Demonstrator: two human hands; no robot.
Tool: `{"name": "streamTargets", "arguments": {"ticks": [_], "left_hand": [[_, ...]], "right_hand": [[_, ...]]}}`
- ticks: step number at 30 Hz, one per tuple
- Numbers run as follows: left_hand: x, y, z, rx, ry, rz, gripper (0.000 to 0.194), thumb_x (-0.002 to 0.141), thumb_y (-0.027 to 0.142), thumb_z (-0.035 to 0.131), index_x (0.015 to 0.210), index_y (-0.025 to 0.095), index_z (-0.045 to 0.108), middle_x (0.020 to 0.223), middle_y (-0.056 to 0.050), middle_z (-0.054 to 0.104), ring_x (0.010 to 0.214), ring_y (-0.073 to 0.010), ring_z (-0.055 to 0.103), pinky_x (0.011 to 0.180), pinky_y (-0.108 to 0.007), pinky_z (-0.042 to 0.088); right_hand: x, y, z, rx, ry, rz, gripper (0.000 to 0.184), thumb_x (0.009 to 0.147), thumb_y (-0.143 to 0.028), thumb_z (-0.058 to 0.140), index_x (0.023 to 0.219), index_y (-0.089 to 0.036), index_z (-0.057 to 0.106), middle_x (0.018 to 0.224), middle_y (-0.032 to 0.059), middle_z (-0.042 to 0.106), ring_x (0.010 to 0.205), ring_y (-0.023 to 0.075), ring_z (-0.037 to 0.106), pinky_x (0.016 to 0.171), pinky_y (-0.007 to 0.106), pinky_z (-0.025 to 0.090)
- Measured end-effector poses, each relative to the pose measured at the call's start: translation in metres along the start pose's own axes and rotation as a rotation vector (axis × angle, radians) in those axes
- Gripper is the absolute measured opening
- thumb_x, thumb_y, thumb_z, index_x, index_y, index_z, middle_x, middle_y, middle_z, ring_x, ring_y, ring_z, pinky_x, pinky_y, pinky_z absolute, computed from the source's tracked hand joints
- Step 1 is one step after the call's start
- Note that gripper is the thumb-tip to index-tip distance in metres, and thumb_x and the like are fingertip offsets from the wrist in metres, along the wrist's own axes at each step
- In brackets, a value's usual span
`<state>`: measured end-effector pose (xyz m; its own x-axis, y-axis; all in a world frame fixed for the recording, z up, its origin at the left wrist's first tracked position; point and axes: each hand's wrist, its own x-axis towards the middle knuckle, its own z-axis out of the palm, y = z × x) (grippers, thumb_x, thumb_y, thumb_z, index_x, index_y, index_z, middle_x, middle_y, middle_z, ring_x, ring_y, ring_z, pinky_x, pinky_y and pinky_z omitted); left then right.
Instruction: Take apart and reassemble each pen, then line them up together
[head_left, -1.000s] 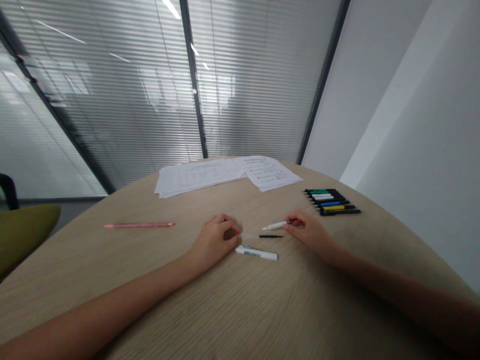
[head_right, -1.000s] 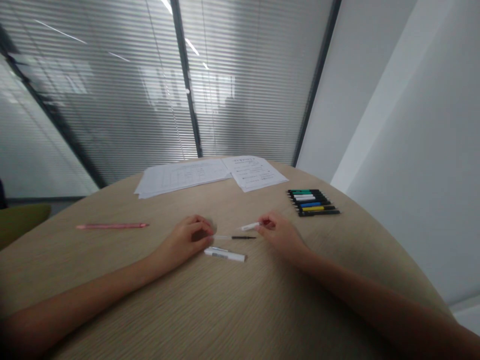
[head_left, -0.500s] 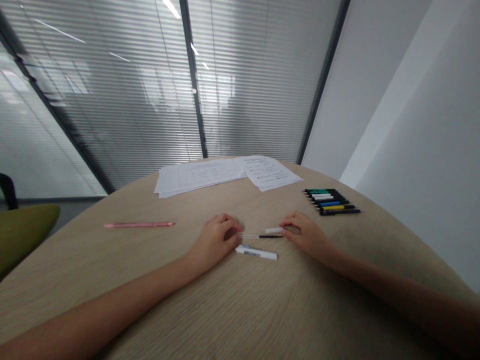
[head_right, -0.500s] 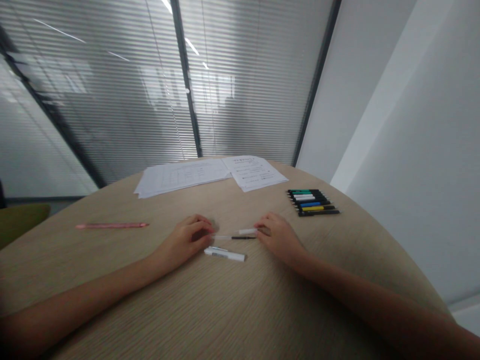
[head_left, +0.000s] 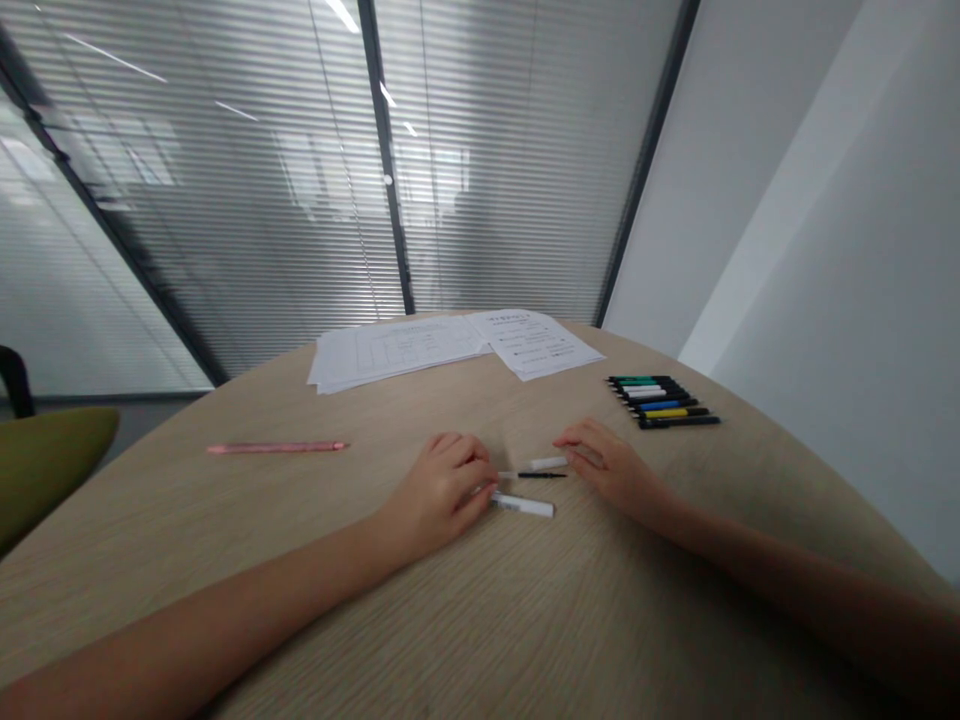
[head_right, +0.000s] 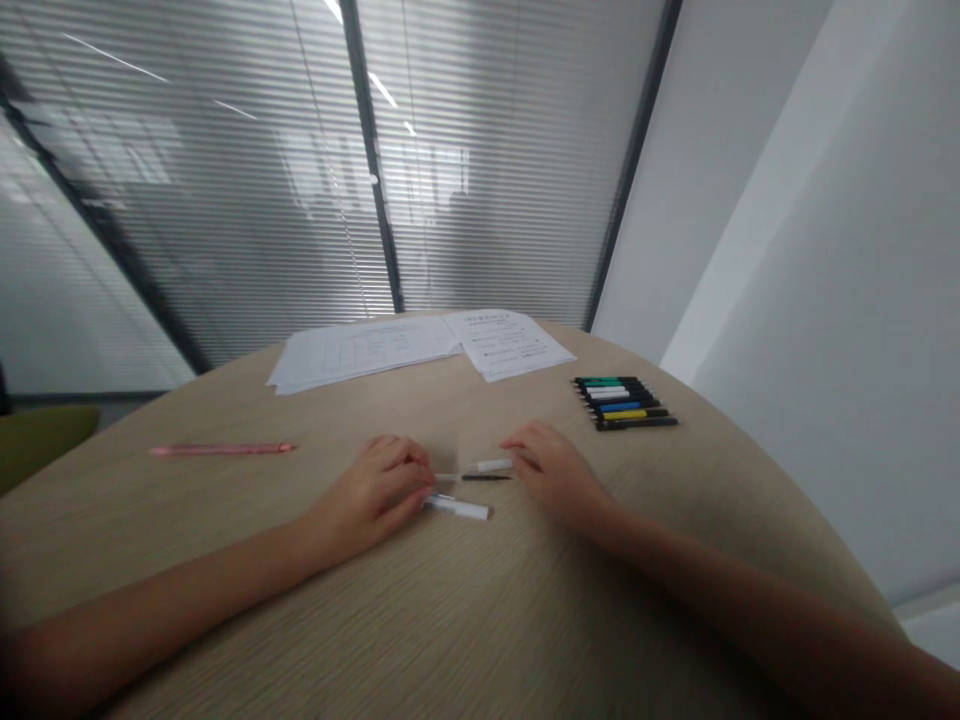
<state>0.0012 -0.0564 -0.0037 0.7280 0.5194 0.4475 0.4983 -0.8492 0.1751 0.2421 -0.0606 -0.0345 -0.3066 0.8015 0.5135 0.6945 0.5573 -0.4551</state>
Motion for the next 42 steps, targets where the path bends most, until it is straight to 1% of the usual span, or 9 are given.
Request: {"name": "streamTargets", "arguments": {"ticks": [5,10,18,29,31,33,38,40,42], "left_hand": [[0.0,0.003,0.0,0.02,-0.062,0.034,0.016,0.074,0.029,0.052,0.082,0.018,0.06,0.082,-0.005,0.054,0.08,-0.0184,0.046,0.075,-0.035,0.034],[0.0,0.003,0.001,0.036,-0.066,0.073,0.02,0.073,0.034,0.055,0.081,0.018,0.061,0.081,-0.005,0.054,0.079,-0.0184,0.047,0.075,-0.035,0.034],[-0.001,0.0,0.003,0.027,-0.086,0.119,0.016,0.075,0.033,0.053,0.081,0.019,0.06,0.082,-0.004,0.055,0.08,-0.0172,0.048,0.076,-0.034,0.033],[-0.001,0.001,0.003,0.033,-0.134,0.135,0.015,0.076,0.03,0.054,0.083,0.018,0.061,0.084,-0.005,0.056,0.079,-0.0171,0.049,0.073,-0.033,0.034],[-0.002,0.001,0.002,0.003,-0.109,0.129,0.013,0.075,0.028,0.055,0.081,0.018,0.061,0.084,-0.005,0.056,0.08,-0.0169,0.049,0.073,-0.032,0.035],[-0.002,-0.001,0.002,-0.036,-0.047,0.091,0.011,0.075,0.025,0.055,0.08,0.017,0.059,0.086,-0.005,0.055,0.081,-0.0168,0.049,0.074,-0.031,0.036],[0.0,-0.012,0.0,-0.085,0.172,-0.076,0.008,0.075,0.021,0.053,0.081,0.017,0.057,0.086,-0.005,0.054,0.083,-0.0167,0.049,0.074,-0.03,0.038],[0.002,-0.021,-0.001,-0.08,0.208,-0.124,0.006,0.075,0.02,0.054,0.079,0.017,0.057,0.084,-0.005,0.054,0.08,-0.0163,0.05,0.073,-0.03,0.038],[0.002,-0.031,-0.002,-0.059,0.196,-0.161,0.006,0.075,0.021,0.054,0.078,0.017,0.057,0.078,-0.003,0.056,0.075,-0.0154,0.051,0.072,-0.03,0.038]], "right_hand": [[-0.002,-0.005,0.0,-0.087,-0.009,-0.149,0.011,0.075,-0.014,0.048,0.079,-0.02,0.056,0.087,0.0057,0.055,0.084,0.0169,0.051,0.076,0.033,0.042],[-0.005,-0.012,0.0,-0.238,-0.027,-0.263,0.009,0.074,-0.015,0.051,0.076,-0.02,0.057,0.091,0.0066,0.056,0.088,0.0183,0.05,0.079,0.035,0.039],[-0.006,-0.013,0.001,-0.281,-0.09,-0.31,0.01,0.073,-0.017,0.054,0.079,-0.021,0.06,0.094,0.007,0.057,0.09,0.0193,0.05,0.079,0.036,0.039],[-0.005,-0.015,0.0,-0.249,-0.053,-0.37,0.01,0.075,-0.015,0.051,0.078,-0.02,0.059,0.088,0.0066,0.06,0.084,0.0182,0.052,0.077,0.034,0.039],[-0.005,-0.016,0.0,-0.225,-0.022,-0.351,0.009,0.076,-0.016,0.05,0.076,-0.019,0.058,0.084,0.006,0.06,0.081,0.0173,0.053,0.075,0.033,0.04],[-0.005,-0.015,-0.002,-0.185,0.019,-0.293,0.007,0.076,-0.017,0.05,0.075,-0.019,0.056,0.08,0.0052,0.06,0.078,0.0167,0.052,0.074,0.032,0.041],[-0.001,-0.01,-0.007,-0.069,0.13,-0.04,0.007,0.077,-0.02,0.046,0.074,-0.02,0.052,0.075,0.0044,0.057,0.075,0.0169,0.053,0.07,0.031,0.042],[0.001,-0.007,-0.009,-0.039,0.164,0.076,0.009,0.078,-0.023,0.045,0.074,-0.021,0.052,0.074,0.0037,0.057,0.073,0.0172,0.053,0.069,0.032,0.042],[0.002,-0.003,-0.009,-0.014,0.181,0.17,0.011,0.078,-0.027,0.044,0.075,-0.021,0.053,0.075,0.0029,0.058,0.073,0.0175,0.054,0.069,0.032,0.041]]}}
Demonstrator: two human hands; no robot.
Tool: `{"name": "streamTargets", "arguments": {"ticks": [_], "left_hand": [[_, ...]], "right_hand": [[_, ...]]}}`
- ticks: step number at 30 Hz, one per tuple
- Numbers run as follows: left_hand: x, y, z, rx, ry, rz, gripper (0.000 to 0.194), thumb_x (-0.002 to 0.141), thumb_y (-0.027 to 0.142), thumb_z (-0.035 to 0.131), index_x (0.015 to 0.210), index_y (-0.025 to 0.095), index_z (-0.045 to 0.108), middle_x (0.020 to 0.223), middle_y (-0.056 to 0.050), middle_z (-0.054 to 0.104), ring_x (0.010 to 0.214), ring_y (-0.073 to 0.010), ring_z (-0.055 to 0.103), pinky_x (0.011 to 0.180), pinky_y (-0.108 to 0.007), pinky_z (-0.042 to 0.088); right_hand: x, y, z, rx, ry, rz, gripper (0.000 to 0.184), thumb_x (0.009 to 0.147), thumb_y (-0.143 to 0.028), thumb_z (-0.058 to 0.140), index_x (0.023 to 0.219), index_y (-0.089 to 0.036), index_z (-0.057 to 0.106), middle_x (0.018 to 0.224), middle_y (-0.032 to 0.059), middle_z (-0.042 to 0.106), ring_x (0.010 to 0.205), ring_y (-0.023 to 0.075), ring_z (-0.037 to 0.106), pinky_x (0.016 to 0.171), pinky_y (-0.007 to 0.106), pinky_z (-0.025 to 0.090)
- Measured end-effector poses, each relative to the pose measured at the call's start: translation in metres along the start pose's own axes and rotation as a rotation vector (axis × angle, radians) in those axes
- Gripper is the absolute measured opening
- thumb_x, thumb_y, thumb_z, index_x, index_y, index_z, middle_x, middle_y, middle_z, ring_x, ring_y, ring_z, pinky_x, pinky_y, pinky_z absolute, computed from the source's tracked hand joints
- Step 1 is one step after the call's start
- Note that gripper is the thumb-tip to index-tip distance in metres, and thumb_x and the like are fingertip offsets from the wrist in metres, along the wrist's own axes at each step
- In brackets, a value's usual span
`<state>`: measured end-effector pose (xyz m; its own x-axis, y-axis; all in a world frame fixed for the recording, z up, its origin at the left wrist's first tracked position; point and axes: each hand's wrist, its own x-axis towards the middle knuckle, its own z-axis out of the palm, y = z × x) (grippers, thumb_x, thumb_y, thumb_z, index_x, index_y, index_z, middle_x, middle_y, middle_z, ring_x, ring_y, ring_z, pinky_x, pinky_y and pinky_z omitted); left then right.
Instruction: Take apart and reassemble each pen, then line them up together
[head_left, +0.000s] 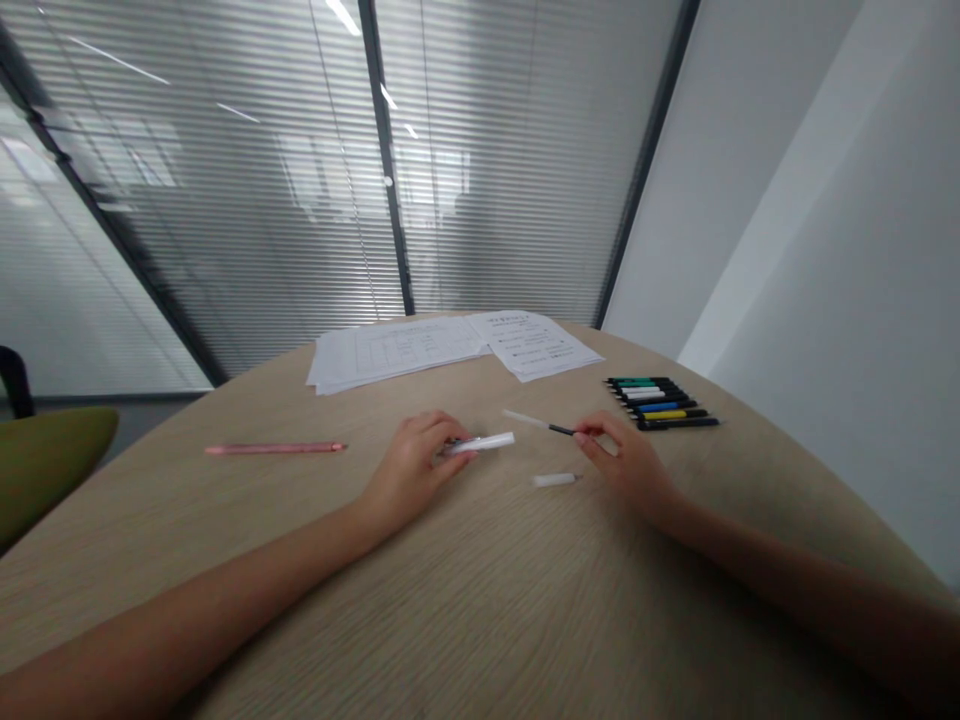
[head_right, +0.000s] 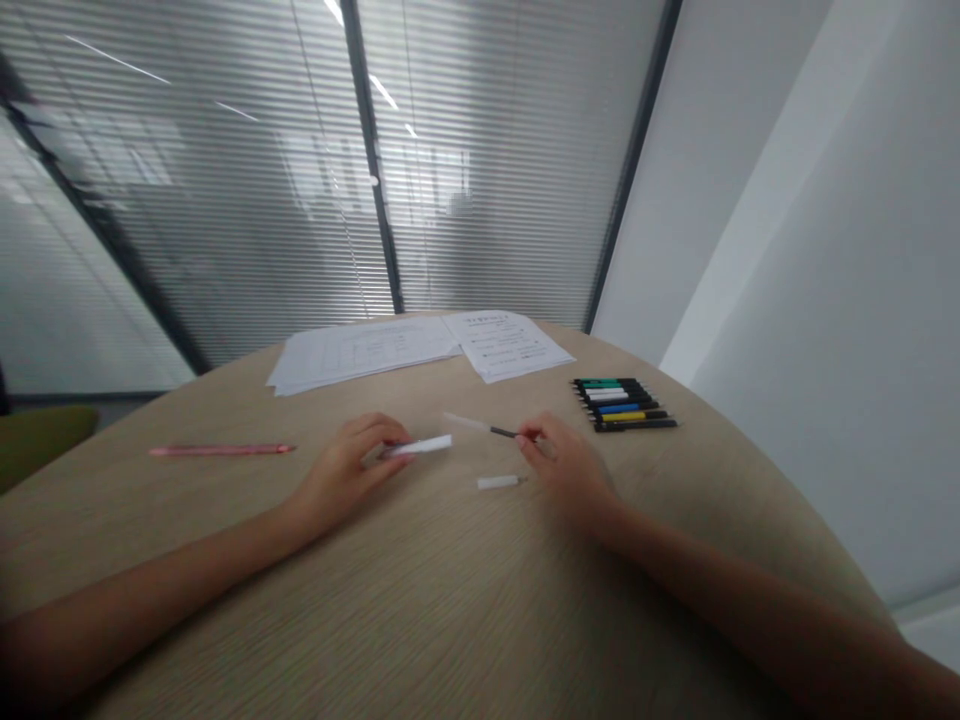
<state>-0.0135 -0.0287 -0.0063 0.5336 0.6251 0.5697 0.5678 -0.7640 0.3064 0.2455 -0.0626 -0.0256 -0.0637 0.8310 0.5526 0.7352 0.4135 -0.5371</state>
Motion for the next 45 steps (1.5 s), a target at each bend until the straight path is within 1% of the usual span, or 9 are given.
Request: {"name": "streamTargets", "arguments": {"ticks": [6,19,23,28,31,35,38,43,45], "left_hand": [[0.003,-0.02,-0.004,0.068,0.026,-0.052,0.009,0.075,0.024,0.055,0.078,0.016,0.058,0.072,-0.002,0.058,0.068,-0.0147,0.052,0.069,-0.03,0.037],[0.002,-0.016,-0.003,0.121,0.016,0.031,0.008,0.075,0.024,0.055,0.078,0.016,0.057,0.075,-0.002,0.06,0.073,-0.0154,0.054,0.071,-0.031,0.034],[0.001,-0.014,-0.001,0.193,0.003,0.144,0.009,0.076,0.024,0.054,0.078,0.016,0.057,0.077,-0.003,0.06,0.074,-0.0161,0.053,0.071,-0.031,0.033],[-0.002,-0.005,-0.001,0.254,-0.057,0.261,0.012,0.079,0.024,0.049,0.081,0.016,0.058,0.078,-0.004,0.061,0.075,-0.0162,0.052,0.073,-0.032,0.032],[-0.004,0.003,-0.001,0.232,-0.087,0.279,0.013,0.08,0.024,0.048,0.082,0.016,0.058,0.077,-0.003,0.061,0.074,-0.0154,0.052,0.074,-0.032,0.032],[-0.006,0.011,0.001,0.187,-0.12,0.26,0.013,0.08,0.025,0.048,0.083,0.017,0.058,0.077,-0.003,0.061,0.074,-0.0155,0.052,0.073,-0.032,0.033],[-0.005,0.01,0.002,0.139,-0.105,0.213,0.012,0.079,0.025,0.05,0.083,0.017,0.058,0.077,-0.003,0.061,0.075,-0.0159,0.053,0.073,-0.032,0.034],[-0.001,0.003,0.001,-0.015,-0.017,-0.004,0.01,0.075,0.025,0.052,0.077,0.016,0.058,0.073,-0.002,0.06,0.071,-0.0145,0.053,0.07,-0.03,0.037],[0.001,0.001,0.001,-0.076,0.01,-0.13,0.013,0.075,0.027,0.051,0.076,0.016,0.058,0.071,-0.001,0.059,0.068,-0.0139,0.053,0.068,-0.028,0.039]], "right_hand": [[0.001,0.008,0.004,0.006,-0.061,0.085,0.014,0.076,-0.029,0.046,0.077,-0.02,0.056,0.077,0.0035,0.061,0.074,0.0177,0.056,0.071,0.033,0.042],[0.002,0.01,0.005,-0.037,-0.103,0.042,0.01,0.076,-0.024,0.048,0.076,-0.019,0.056,0.075,0.0035,0.061,0.072,0.0171,0.057,0.069,0.032,0.043],[0.001,0.008,0.004,-0.075,-0.084,-0.091,0.007,0.076,-0.021,0.049,0.074,-0.018,0.055,0.072,0.0033,0.059,0.068,0.0159,0.055,0.066,0.03,0.043],[-0.002,0.0,0.003,-0.148,-0.066,-0.361,0.009,0.078,-0.02,0.05,0.073,-0.017,0.056,0.071,0.0041,0.06,0.07,0.016,0.054,0.067,0.03,0.041],[-0.005,-0.007,0.002,-0.173,-0.054,-0.484,0.01,0.079,-0.021,0.049,0.075,-0.017,0.057,0.071,0.0043,0.06,0.071,0.016,0.053,0.069,0.03,0.04],[-0.009,-0.013,0.002,-0.152,-0.071,-0.559,0.012,0.08,-0.022,0.047,0.076,-0.018,0.058,0.071,0.0039,0.061,0.069,0.0154,0.053,0.068,0.03,0.04],[-0.011,-0.013,0.003,-0.115,-0.115,-0.498,0.015,0.08,-0.023,0.047,0.09,-0.019,0.056,0.079,0.0048,0.061,0.077,0.0167,0.054,0.073,0.032,0.041],[-0.011,-0.006,0.007,-0.003,-0.22,-0.198,0.059,0.069,-0.03,0.058,0.121,-0.017,0.034,0.092,0.0067,0.057,0.082,0.0177,0.054,0.078,0.035,0.042],[-0.011,-0.005,0.006,0.047,-0.297,-0.155,0.071,0.065,-0.033,0.061,0.125,-0.015,0.027,0.095,0.0081,0.055,0.081,0.0172,0.054,0.077,0.035,0.043]]}}
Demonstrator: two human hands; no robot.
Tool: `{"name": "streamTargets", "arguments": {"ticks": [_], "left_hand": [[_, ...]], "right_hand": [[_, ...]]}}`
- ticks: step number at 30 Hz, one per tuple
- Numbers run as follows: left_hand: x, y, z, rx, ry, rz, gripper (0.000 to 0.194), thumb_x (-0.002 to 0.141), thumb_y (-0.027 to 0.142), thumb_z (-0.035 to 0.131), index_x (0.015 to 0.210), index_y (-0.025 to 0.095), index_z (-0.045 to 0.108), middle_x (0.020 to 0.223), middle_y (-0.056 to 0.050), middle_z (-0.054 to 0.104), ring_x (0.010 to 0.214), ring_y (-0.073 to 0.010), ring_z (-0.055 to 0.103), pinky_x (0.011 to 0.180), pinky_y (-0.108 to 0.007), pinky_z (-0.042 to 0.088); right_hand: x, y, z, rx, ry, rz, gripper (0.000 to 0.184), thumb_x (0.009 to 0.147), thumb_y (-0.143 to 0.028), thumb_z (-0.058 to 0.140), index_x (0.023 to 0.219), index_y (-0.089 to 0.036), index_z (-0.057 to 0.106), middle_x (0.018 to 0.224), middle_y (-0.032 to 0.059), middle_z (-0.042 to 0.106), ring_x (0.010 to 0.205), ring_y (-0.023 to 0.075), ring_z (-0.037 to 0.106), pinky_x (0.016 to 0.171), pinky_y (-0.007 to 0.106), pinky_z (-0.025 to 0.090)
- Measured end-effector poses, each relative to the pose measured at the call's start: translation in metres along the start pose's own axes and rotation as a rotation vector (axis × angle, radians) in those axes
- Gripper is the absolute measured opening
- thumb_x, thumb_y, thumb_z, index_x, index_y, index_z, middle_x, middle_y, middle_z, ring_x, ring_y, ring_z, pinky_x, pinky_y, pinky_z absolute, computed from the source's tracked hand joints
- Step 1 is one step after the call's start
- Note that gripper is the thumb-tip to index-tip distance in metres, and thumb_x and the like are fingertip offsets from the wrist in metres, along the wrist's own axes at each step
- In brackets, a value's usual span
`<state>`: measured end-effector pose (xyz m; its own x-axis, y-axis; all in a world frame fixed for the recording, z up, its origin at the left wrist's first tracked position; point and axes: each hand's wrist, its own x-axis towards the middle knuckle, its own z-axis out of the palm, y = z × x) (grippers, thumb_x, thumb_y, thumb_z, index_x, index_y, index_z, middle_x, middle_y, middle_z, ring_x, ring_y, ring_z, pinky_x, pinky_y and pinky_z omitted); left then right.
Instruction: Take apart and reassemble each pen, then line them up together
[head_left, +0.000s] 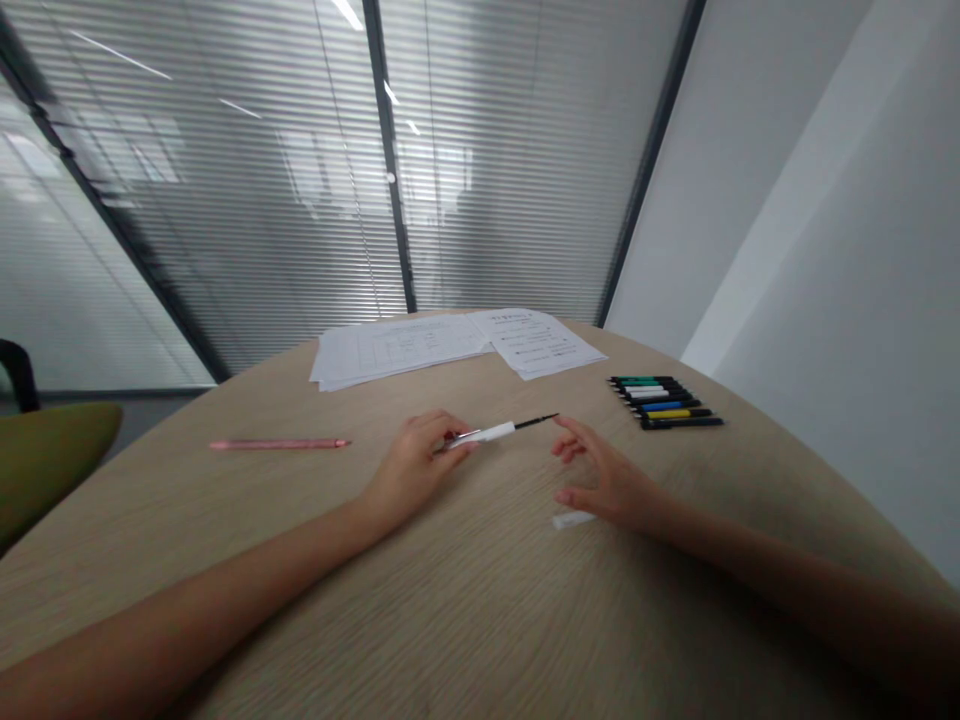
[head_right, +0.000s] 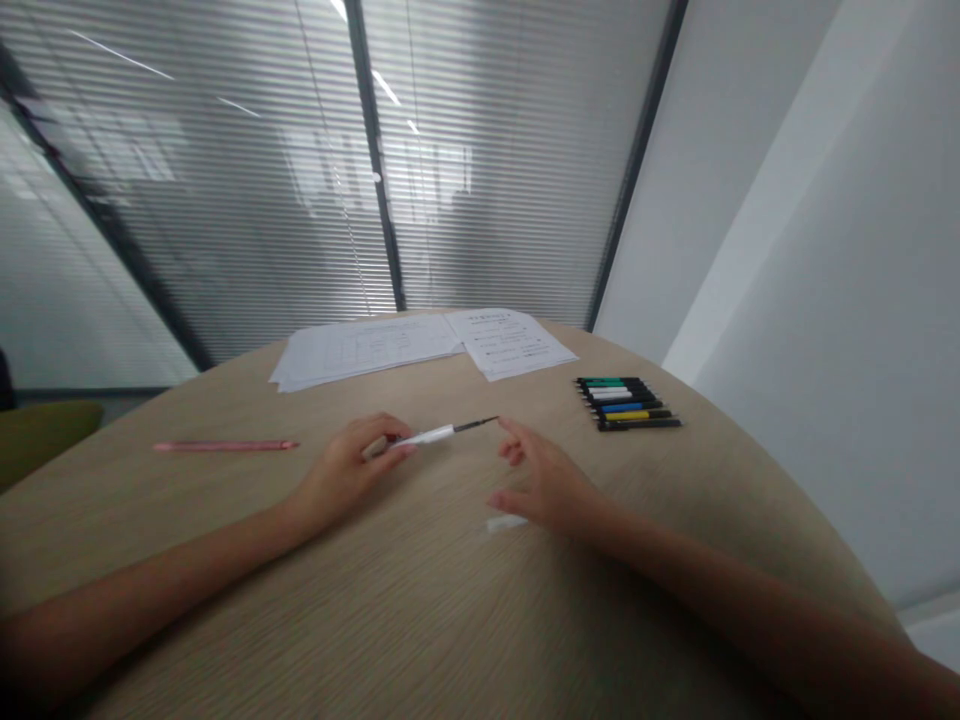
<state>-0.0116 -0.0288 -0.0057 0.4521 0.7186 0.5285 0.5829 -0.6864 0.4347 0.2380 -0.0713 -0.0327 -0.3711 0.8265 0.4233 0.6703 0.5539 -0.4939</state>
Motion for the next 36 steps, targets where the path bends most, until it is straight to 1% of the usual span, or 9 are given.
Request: {"name": "streamTargets", "arguments": {"ticks": [3,6,10,14,16,19,23,28,36], "left_hand": [[0.003,0.0,-0.001,-0.1,0.018,-0.205,0.017,0.073,0.031,0.051,0.076,0.017,0.059,0.071,-0.001,0.06,0.068,-0.014,0.054,0.065,-0.026,0.041],[0.005,0.001,-0.002,-0.179,0.006,-0.324,0.019,0.072,0.034,0.05,0.076,0.017,0.059,0.072,0.0,0.061,0.069,-0.0142,0.055,0.066,-0.026,0.041],[0.005,0.003,-0.003,-0.207,-0.015,-0.348,0.022,0.072,0.035,0.05,0.076,0.015,0.059,0.07,-0.001,0.061,0.066,-0.0139,0.054,0.064,-0.027,0.042],[0.005,0.004,-0.002,-0.216,-0.058,-0.311,0.019,0.069,0.032,0.053,0.077,0.016,0.059,0.07,0.0,0.06,0.067,-0.014,0.054,0.063,-0.026,0.042],[0.005,0.005,-0.003,-0.237,-0.097,-0.308,0.017,0.067,0.029,0.054,0.077,0.016,0.058,0.072,0.0,0.061,0.068,-0.0139,0.054,0.063,-0.026,0.041],[0.006,0.006,-0.004,-0.262,-0.121,-0.318,0.018,0.067,0.029,0.054,0.078,0.015,0.058,0.074,-0.001,0.061,0.068,-0.0137,0.053,0.064,-0.026,0.041],[0.007,0.007,-0.005,-0.279,-0.157,-0.304,0.018,0.066,0.031,0.053,0.075,0.015,0.058,0.069,0.0,0.059,0.063,-0.0125,0.05,0.06,-0.024,0.039],[0.007,0.011,-0.007,-0.278,-0.198,-0.302,0.018,0.065,0.031,0.053,0.074,0.016,0.058,0.064,0.002,0.056,0.057,-0.0109,0.047,0.055,-0.023,0.037],[0.006,0.008,-0.005,-0.316,-0.164,-0.326,0.019,0.066,0.032,0.055,0.074,0.016,0.058,0.066,0.002,0.057,0.058,-0.0109,0.047,0.054,-0.022,0.035]], "right_hand": [[0.0,-0.003,-0.004,-0.01,-0.109,-0.085,0.07,0.06,-0.038,0.066,0.118,-0.014,0.036,0.095,0.0096,0.054,0.082,0.0182,0.053,0.076,0.035,0.043],[-0.002,-0.01,-0.01,-0.091,-0.179,-0.27,0.045,0.06,-0.043,0.065,0.095,-0.016,0.051,0.09,0.0089,0.056,0.084,0.0197,0.052,0.074,0.034,0.042],[-0.002,-0.017,-0.013,-0.125,-0.239,-0.423,0.02,0.071,-0.037,0.057,0.072,-0.018,0.054,0.078,0.0056,0.056,0.075,0.0152,0.052,0.068,0.028,0.042],[-0.002,-0.016,-0.014,-0.186,-0.233,-0.46,0.022,0.08,-0.035,0.047,0.066,-0.019,0.054,0.069,0.0033,0.057,0.068,0.013,0.052,0.063,0.025,0.04],[-0.001,-0.01,-0.015,-0.223,-0.177,-0.399,0.027,0.082,-0.036,0.042,0.066,-0.019,0.054,0.064,0.0023,0.057,0.062,0.0123,0.052,0.057,0.024,0.039],[0.0,0.001,-0.016,-0.252,-0.043,-0.152,0.028,0.082,-0.038,0.04,0.069,-0.019,0.056,0.057,0.0004,0.058,0.052,0.0114,0.052,0.049,0.022,0.038],[0.004,0.013,-0.017,-0.219,0.092,0.079,0.022,0.078,-0.038,0.047,0.071,-0.019,0.055,0.06,-0.0003,0.059,0.054,0.0118,0.054,0.049,0.022,0.038],[0.008,0.016,-0.017,-0.178,0.127,0.104,0.019,0.075,-0.038,0.051,0.07,-0.019,0.054,0.063,-0.0007,0.057,0.058,0.0119,0.052,0.053,0.022,0.039],[0.006,0.015,-0.017,-0.197,0.197,0.09,0.019,0.075,-0.038,0.051,0.07,-0.02,0.053,0.064,-0.0001,0.056,0.059,0.0127,0.052,0.054,0.024,0.04]]}}
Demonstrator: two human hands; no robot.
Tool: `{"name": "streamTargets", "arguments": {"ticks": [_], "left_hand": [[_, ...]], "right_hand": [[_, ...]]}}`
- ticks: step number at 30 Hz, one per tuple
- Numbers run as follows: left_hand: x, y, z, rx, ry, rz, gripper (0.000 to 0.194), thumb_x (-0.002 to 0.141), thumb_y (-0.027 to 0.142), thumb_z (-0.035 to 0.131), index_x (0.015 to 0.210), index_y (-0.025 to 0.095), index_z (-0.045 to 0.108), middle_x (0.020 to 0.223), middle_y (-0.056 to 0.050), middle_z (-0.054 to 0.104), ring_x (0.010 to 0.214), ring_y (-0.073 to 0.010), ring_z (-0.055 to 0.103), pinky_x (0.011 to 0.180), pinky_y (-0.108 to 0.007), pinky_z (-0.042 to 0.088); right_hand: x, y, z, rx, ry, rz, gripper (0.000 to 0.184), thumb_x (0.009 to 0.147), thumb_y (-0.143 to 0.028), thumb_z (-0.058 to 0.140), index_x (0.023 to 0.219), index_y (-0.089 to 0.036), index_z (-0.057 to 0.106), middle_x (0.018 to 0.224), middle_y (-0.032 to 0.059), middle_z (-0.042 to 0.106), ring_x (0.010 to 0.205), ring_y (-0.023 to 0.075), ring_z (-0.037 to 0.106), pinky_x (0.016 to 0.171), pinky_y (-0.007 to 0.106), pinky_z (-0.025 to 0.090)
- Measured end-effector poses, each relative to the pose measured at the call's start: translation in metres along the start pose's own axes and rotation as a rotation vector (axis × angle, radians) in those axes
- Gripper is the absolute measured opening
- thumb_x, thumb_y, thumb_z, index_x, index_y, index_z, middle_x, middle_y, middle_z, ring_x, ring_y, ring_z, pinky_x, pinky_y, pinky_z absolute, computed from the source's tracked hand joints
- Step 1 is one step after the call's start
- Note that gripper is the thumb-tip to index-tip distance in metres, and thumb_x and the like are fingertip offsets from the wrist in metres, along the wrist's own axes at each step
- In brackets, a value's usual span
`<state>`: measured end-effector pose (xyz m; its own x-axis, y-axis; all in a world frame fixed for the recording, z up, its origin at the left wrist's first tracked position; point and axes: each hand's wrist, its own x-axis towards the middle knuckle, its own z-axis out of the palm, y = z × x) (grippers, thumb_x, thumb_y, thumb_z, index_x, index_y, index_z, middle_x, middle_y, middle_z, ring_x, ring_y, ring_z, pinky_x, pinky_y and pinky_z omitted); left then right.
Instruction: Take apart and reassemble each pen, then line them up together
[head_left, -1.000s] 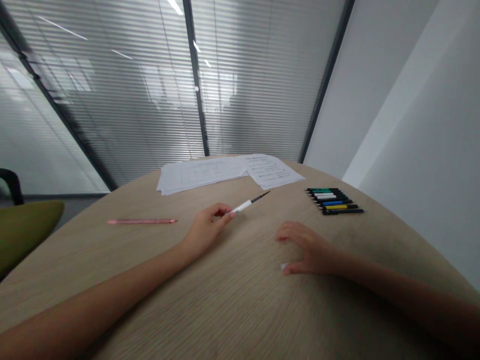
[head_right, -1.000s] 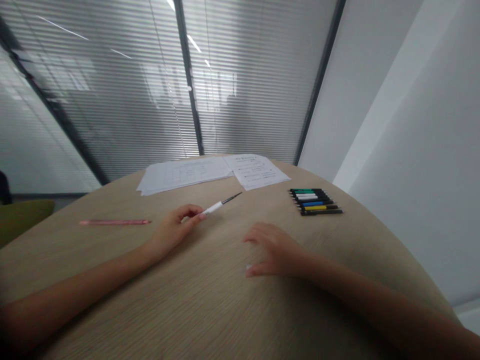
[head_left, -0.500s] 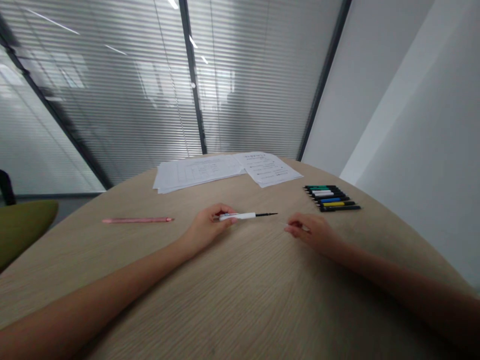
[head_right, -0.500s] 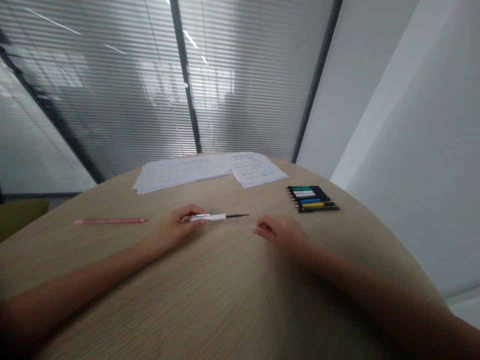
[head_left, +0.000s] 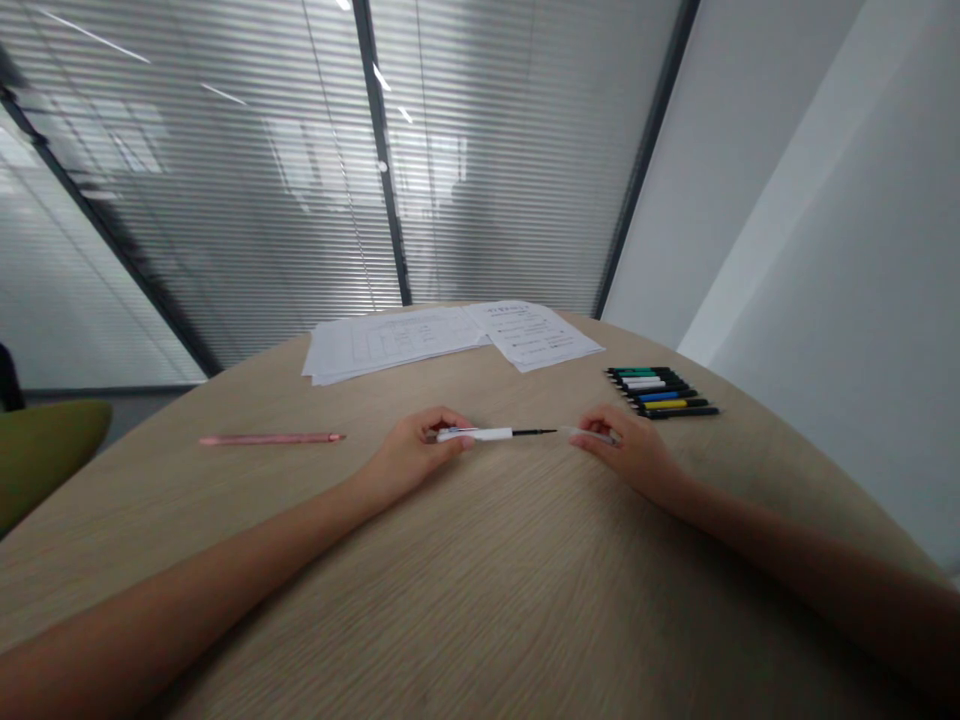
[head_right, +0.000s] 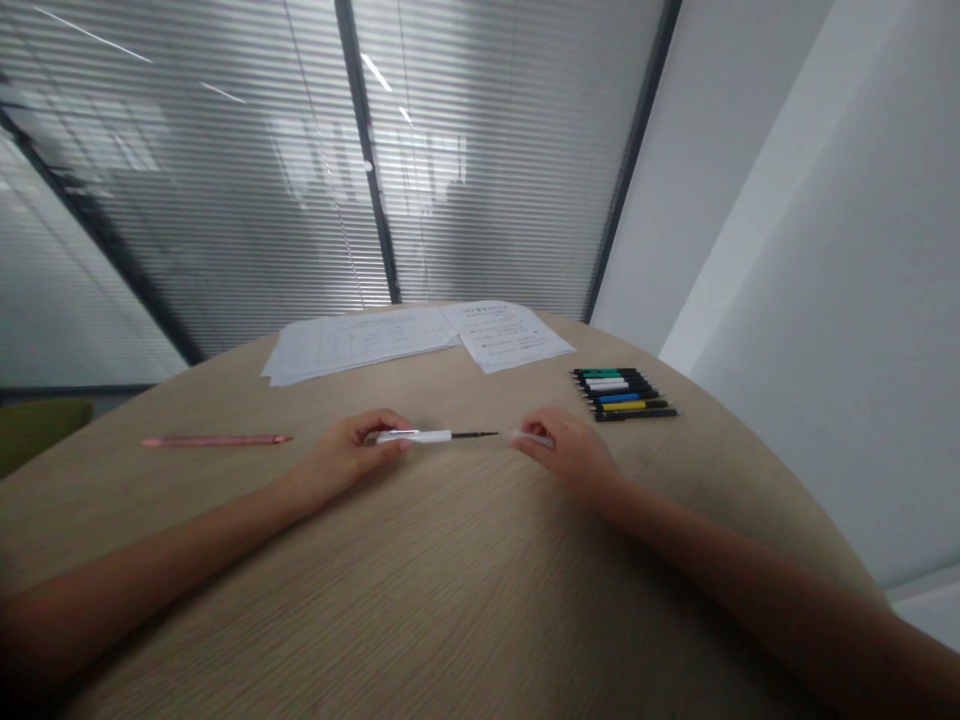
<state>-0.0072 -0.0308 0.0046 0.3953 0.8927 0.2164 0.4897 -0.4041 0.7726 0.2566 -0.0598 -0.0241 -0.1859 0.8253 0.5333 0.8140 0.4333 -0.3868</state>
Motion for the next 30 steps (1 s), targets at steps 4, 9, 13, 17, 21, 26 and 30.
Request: {"name": "streamTargets", "arguments": {"ticks": [4,9,13,17,21,26,30], "left_hand": [[0.0,0.001,0.0,-0.018,0.009,-0.023,0.016,0.066,0.031,0.055,0.072,0.016,0.058,0.065,0.002,0.057,0.058,-0.0108,0.048,0.053,-0.021,0.035],[0.0,0.001,0.0,-0.016,0.012,-0.024,0.017,0.066,0.031,0.056,0.074,0.016,0.058,0.064,0.002,0.056,0.056,-0.0102,0.046,0.051,-0.021,0.034],[0.0,-0.001,0.001,0.011,-0.022,-0.01,0.019,0.066,0.033,0.055,0.075,0.016,0.058,0.061,0.003,0.054,0.052,-0.0091,0.042,0.048,-0.02,0.032],[-0.001,-0.001,0.0,0.061,-0.049,0.026,0.019,0.068,0.032,0.054,0.076,0.016,0.059,0.063,0.002,0.056,0.054,-0.0094,0.044,0.05,-0.02,0.034],[-0.003,0.002,0.002,0.072,-0.059,0.035,0.017,0.067,0.031,0.054,0.075,0.016,0.058,0.063,0.002,0.057,0.054,-0.0098,0.046,0.051,-0.021,0.036],[-0.013,0.006,0.015,-0.008,-0.1,0.031,0.017,0.067,0.031,0.054,0.074,0.015,0.058,0.063,0.002,0.056,0.056,-0.0106,0.048,0.052,-0.022,0.038],[-0.02,0.008,0.022,-0.066,-0.167,0.031,0.017,0.067,0.031,0.055,0.076,0.016,0.057,0.066,0.001,0.057,0.059,-0.0113,0.051,0.054,-0.022,0.04]], "right_hand": [[0.0,0.0,-0.001,0.008,0.025,0.026,0.019,0.075,-0.038,0.051,0.069,-0.02,0.054,0.064,-0.0004,0.056,0.059,0.0128,0.051,0.054,0.024,0.04],[0.0,0.001,-0.001,-0.017,0.026,0.041,0.018,0.075,-0.036,0.052,0.07,-0.019,0.054,0.064,-0.0002,0.056,0.059,0.0129,0.051,0.054,0.024,0.039],[0.0,0.002,0.001,-0.058,0.002,-0.033,0.02,0.075,-0.037,0.051,0.07,-0.019,0.054,0.065,0.0007,0.057,0.06,0.0131,0.052,0.055,0.024,0.039],[-0.002,0.0,0.002,-0.106,-0.019,-0.12,0.022,0.076,-0.039,0.051,0.069,-0.019,0.055,0.065,0.0016,0.058,0.06,0.0135,0.052,0.055,0.024,0.039],[-0.004,-0.005,0.0,-0.149,-0.047,-0.211,0.025,0.078,-0.041,0.049,0.068,-0.019,0.056,0.064,0.0024,0.058,0.06,0.0138,0.053,0.055,0.025,0.039],[-0.006,-0.01,-0.001,-0.12,-0.046,-0.314,0.03,0.08,-0.043,0.043,0.069,-0.018,0.055,0.062,0.0028,0.057,0.058,0.0132,0.052,0.054,0.024,0.039],[-0.008,-0.015,0.0,-0.089,-0.03,-0.404,0.031,0.082,-0.043,0.041,0.069,-0.017,0.055,0.059,0.0022,0.056,0.055,0.0121,0.051,0.052,0.023,0.038]]}}
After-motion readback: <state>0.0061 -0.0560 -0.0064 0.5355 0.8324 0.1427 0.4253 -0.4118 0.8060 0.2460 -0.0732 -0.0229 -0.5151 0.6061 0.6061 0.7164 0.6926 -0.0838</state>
